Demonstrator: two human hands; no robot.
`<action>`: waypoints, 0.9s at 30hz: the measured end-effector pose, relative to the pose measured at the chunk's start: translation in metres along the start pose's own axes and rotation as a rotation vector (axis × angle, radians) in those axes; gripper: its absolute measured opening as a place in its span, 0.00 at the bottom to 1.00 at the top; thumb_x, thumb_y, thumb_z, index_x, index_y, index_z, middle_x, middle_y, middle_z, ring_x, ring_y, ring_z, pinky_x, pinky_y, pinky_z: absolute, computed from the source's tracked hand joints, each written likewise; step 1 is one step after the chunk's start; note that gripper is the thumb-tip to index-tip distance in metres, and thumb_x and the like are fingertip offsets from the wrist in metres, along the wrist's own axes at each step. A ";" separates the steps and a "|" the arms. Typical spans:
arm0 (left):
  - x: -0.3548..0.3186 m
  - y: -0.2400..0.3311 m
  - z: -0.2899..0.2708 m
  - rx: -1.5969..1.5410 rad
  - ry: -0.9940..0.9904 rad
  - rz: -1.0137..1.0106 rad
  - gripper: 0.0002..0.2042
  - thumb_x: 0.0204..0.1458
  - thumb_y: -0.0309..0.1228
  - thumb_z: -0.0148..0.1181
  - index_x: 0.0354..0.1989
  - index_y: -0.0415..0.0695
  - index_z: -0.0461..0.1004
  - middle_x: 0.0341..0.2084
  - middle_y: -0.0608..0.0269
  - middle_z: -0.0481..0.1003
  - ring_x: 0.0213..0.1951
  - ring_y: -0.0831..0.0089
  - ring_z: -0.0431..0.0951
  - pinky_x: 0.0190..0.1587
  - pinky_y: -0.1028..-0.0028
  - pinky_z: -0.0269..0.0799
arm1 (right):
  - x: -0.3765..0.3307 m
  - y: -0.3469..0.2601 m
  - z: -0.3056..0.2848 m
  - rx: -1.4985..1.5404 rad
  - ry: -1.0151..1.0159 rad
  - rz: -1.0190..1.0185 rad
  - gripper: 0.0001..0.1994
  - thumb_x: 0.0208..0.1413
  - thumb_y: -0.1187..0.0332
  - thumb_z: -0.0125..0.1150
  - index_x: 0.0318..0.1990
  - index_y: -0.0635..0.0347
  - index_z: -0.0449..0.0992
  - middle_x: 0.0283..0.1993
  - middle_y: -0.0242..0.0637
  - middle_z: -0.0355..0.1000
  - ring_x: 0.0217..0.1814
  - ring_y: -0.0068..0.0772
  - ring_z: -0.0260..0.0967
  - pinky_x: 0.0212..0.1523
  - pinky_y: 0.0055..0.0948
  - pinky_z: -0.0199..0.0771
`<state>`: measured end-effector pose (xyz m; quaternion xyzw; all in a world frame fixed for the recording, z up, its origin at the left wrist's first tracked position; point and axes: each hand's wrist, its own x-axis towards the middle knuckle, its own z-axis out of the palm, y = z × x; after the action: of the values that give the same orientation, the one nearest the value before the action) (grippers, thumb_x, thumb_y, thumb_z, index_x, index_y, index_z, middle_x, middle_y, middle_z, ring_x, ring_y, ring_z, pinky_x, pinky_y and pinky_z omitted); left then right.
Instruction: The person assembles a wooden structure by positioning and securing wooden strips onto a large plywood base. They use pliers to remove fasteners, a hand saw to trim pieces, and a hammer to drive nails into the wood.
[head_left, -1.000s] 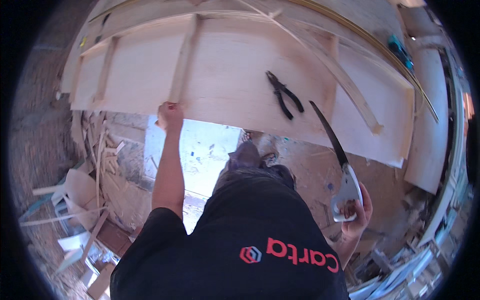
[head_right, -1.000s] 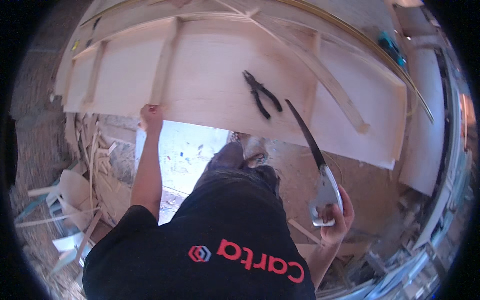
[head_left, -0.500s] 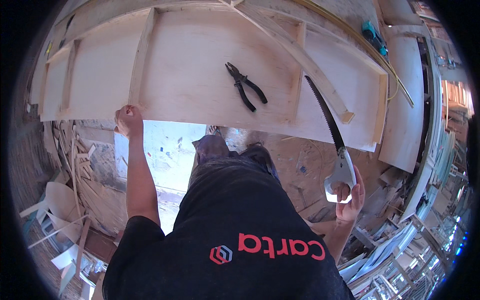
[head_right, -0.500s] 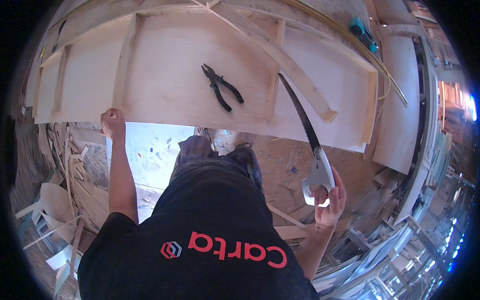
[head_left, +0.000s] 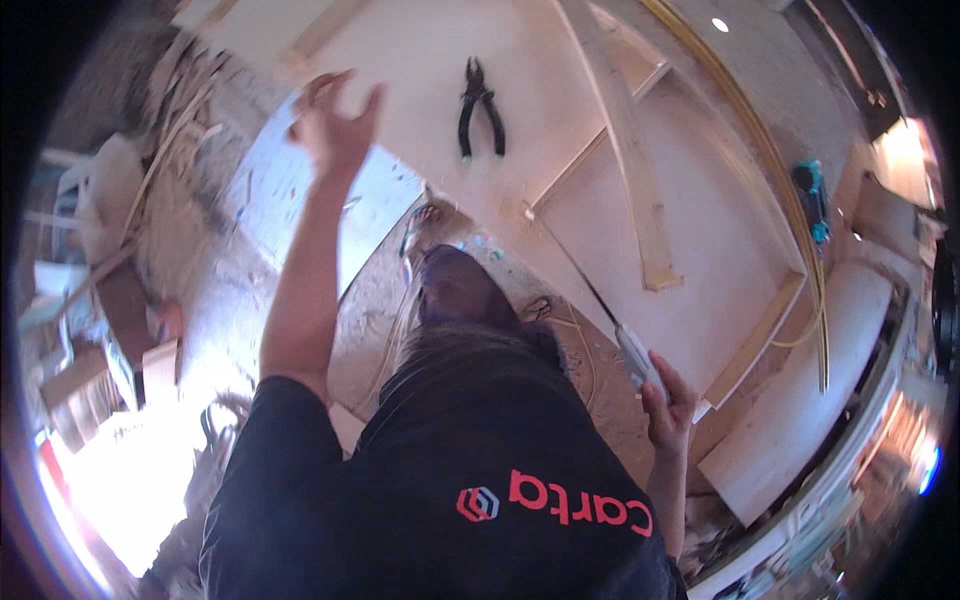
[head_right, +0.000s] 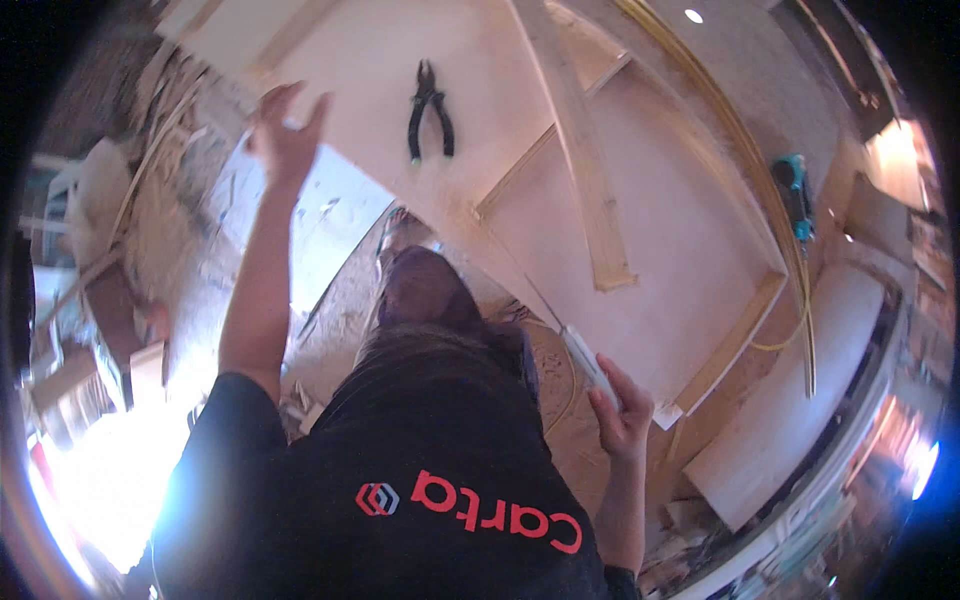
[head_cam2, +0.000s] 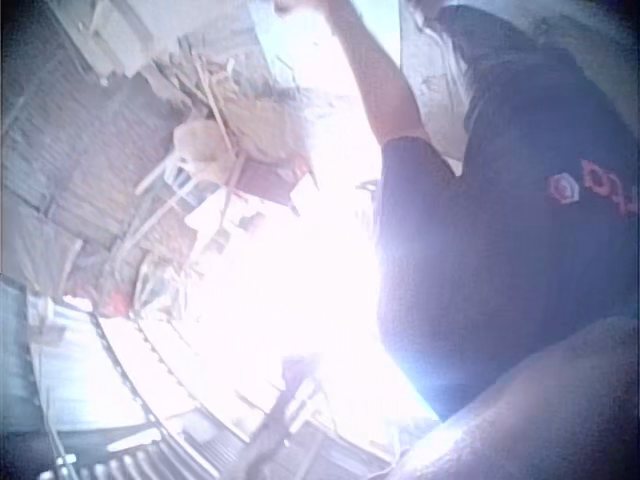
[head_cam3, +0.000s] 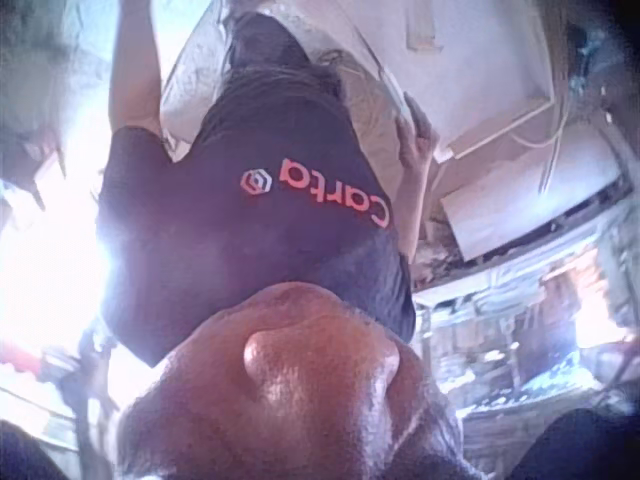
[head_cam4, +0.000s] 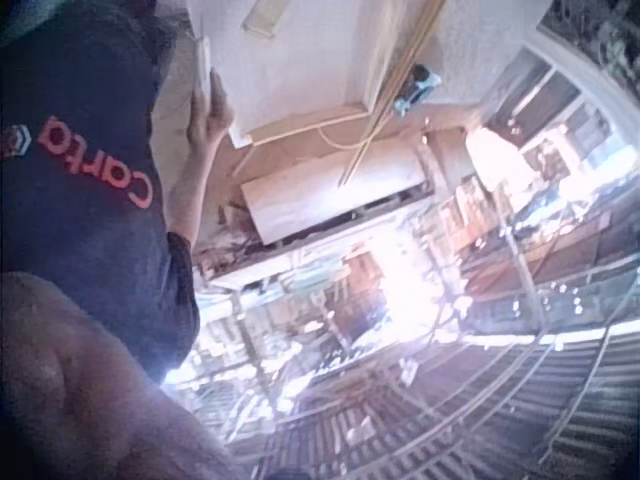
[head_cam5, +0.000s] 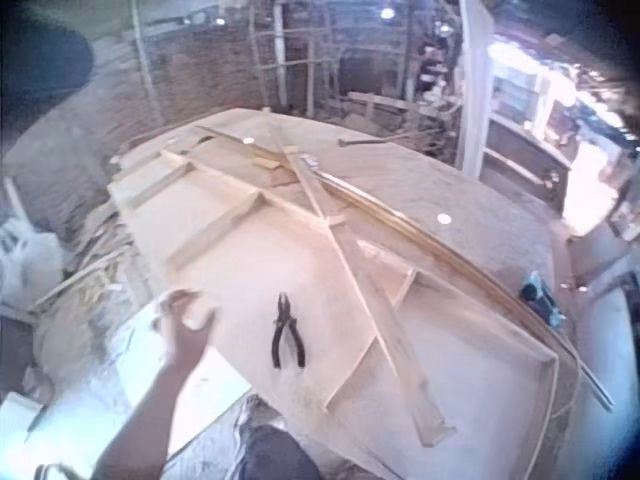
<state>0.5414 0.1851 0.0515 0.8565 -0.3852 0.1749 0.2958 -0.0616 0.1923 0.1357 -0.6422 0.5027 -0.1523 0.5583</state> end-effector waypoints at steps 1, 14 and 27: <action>-0.013 0.017 0.001 0.002 -0.029 0.004 0.27 0.44 0.57 0.74 0.50 0.58 0.84 0.55 0.74 0.78 0.60 0.67 0.72 0.60 0.51 0.55 | 0.009 0.005 -0.005 0.000 -0.052 -0.049 0.24 0.63 0.67 0.66 0.63 0.68 0.75 0.40 0.32 0.79 0.31 0.16 0.69 0.33 0.18 0.67; -0.051 0.234 0.009 0.243 -1.006 0.431 0.20 0.51 0.51 0.66 0.43 0.49 0.85 0.47 0.58 0.79 0.64 0.57 0.68 0.63 0.31 0.46 | 0.073 0.025 0.012 -0.204 -0.082 -0.505 0.19 0.63 0.72 0.62 0.60 0.69 0.77 0.53 0.56 0.80 0.52 0.46 0.83 0.50 0.36 0.81; -0.051 0.258 0.010 0.282 -1.101 0.364 0.11 0.47 0.30 0.65 0.39 0.42 0.83 0.42 0.53 0.82 0.60 0.56 0.72 0.64 0.35 0.51 | 0.060 0.052 -0.050 -0.139 -0.076 -0.364 0.19 0.62 0.73 0.64 0.60 0.70 0.77 0.47 0.55 0.82 0.49 0.32 0.82 0.47 0.30 0.79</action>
<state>0.3127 0.0709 0.1130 0.7723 -0.5956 -0.1976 -0.0990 -0.0976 0.1218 0.0850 -0.7646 0.3662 -0.1913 0.4947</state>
